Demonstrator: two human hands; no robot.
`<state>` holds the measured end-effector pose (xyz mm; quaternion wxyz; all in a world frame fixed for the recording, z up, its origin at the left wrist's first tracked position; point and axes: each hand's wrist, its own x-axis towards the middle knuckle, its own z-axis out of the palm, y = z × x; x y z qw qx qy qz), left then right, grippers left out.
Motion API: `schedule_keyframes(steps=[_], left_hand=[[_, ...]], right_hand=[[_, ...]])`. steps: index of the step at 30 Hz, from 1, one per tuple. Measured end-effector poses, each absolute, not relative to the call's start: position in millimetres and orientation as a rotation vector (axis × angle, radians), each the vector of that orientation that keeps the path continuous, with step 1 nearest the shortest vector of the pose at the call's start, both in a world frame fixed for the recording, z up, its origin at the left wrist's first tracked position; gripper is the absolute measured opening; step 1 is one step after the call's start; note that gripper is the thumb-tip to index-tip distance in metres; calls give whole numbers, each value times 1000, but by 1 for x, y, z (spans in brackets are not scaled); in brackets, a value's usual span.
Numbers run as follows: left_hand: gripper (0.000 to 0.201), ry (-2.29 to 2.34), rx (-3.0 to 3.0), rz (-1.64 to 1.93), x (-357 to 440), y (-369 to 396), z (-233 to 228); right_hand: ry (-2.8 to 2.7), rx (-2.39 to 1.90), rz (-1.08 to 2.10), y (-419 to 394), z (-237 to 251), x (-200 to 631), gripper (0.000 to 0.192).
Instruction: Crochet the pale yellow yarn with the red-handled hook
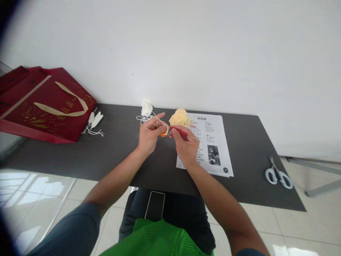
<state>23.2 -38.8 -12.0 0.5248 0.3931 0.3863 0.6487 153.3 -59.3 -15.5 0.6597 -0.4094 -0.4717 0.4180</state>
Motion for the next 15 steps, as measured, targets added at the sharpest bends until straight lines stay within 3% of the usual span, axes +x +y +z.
schedule_keyframes(steps=[8,15], left_hand=[[49,812,645,1464,21,-37,-7],[45,732,560,1430,20,-38,-1]], right_hand=[[-1436,-833,596,-67,-23,158,27],[-1125,-816,999,-58,-23,155,16]])
